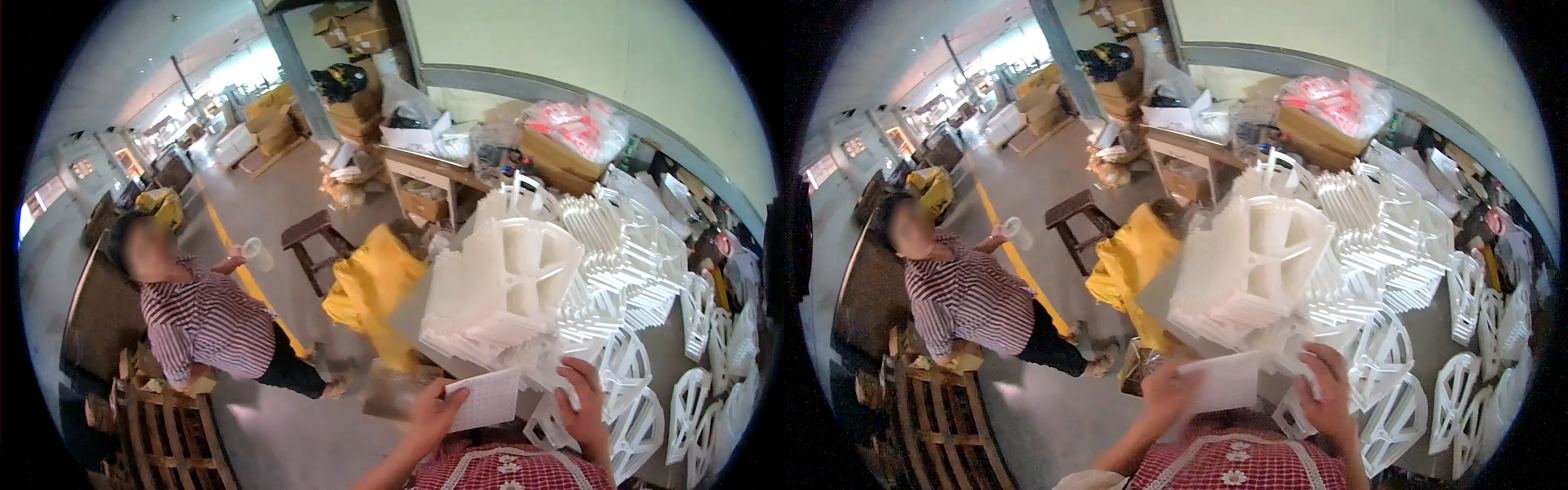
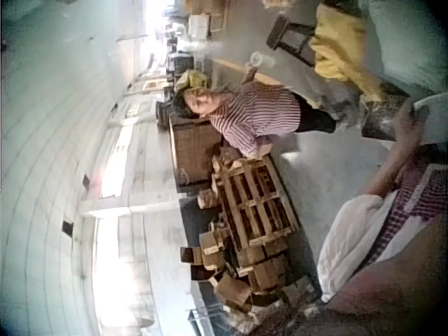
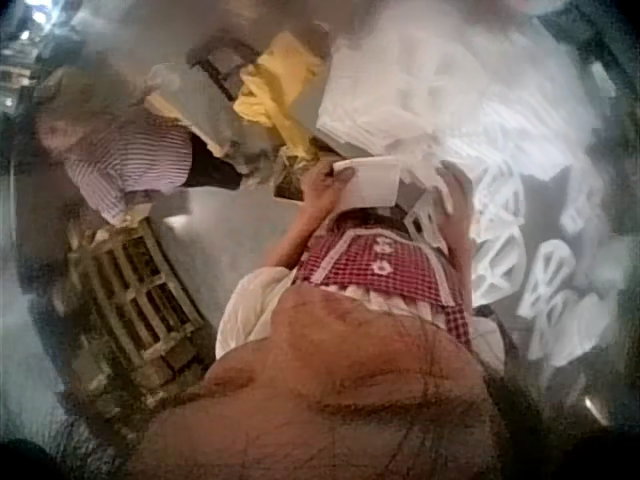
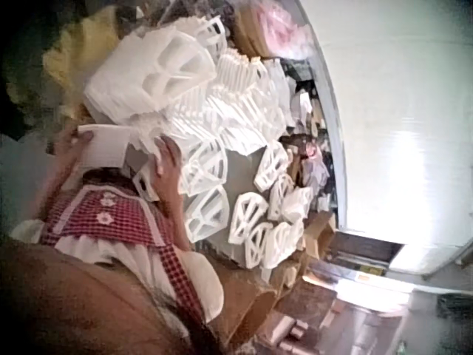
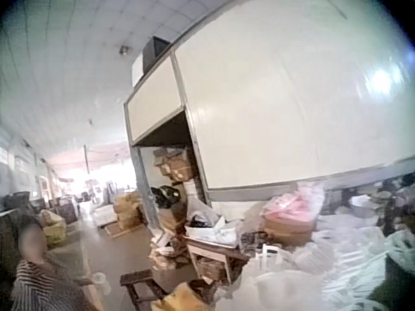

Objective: The person organizes several white plastic racks on a table by hand, stacking some and shifting others while holding a piece of paper.

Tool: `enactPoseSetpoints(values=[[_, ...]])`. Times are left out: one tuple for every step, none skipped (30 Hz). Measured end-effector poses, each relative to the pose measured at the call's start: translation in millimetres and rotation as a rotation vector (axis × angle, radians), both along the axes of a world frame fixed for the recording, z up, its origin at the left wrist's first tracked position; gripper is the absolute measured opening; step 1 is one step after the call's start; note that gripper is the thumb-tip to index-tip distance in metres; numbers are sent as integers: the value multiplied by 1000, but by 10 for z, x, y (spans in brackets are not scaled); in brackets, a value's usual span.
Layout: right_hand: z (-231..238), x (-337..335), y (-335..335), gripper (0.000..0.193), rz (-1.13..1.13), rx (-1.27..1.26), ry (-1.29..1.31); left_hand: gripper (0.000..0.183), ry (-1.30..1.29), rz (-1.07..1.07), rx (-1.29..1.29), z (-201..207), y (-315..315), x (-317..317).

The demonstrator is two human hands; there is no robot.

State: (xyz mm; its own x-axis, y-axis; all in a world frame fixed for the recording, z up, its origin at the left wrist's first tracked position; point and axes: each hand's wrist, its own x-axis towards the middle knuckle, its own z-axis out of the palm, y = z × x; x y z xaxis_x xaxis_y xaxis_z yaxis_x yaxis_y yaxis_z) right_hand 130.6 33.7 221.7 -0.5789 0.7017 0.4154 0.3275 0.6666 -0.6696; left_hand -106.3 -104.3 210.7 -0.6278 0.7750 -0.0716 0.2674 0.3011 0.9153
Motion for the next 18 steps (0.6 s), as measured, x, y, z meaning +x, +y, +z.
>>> enactPoseSetpoints(values=[[22, -112, 23, 39, 71, 22, 19, 30, 16, 5, -46, 16, -30, 32], [33, -153, 45, 42, 96, -12, 7, 29, 72, -1, -9, -100, 14, 37], [44, -230, 102, 45, 118, -53, -5, 26, -154, 32, 107, -163, 32, 48], [-9, -317, 171, 46, 172, -149, 4, 15, -273, 59, 72, -165, 42, 51], [-36, -382, 202, 47, 223, -248, 26, 14, -395, 85, 166, -87, 44, 58], [-10, -432, 198, 46, 237, -425, 50, 13, -504, 121, 274, -44, 48, 61], [11, -444, 169, 44, 247, -590, 95, 13, -487, 121, 284, -75, 16, 61], [10, -443, 143, 43, 269, -639, 143, 13, -447, 121, 315, -66, 13, 24], [-11, -428, 125, 42, 292, -687, 190, 12, -410, 123, 346, -73, 20, 29], [-10, -425, 125, 41, 333, -729, 242, 12, -397, 118, 347, -74, 13, 46], [9, -403, 131, 40, 334, -707, 231, 12, -386, 115, 347, -85, -2, 66], [28, -380, 143, 39, 336, -685, 217, 11, -376, 115, 348, -90, 1, 84], [28, -360, 133, 37, 337, -672, 201, 11, -373, 91, 334, -91, 2, 99], [39, -350, 116, 34, 304, -681, 203, 10, -371, 70, 320, -93, 2, 116], [59, -342, 96, 31, 273, -691, 204, 10, -369, 49, 307, -97, 1, 135], [72, -339, 83, 28, 248, -696, 206, 9, -384, 42, 300, -98, 2, 143], [73, -319, 71, 27, 236, -724, 202, 9, -400, 35, 293, -103, 5, 159], [73, -294, 61, 27, 224, -752, 198, 9, -416, 29, 286, -106, 8, 175]])
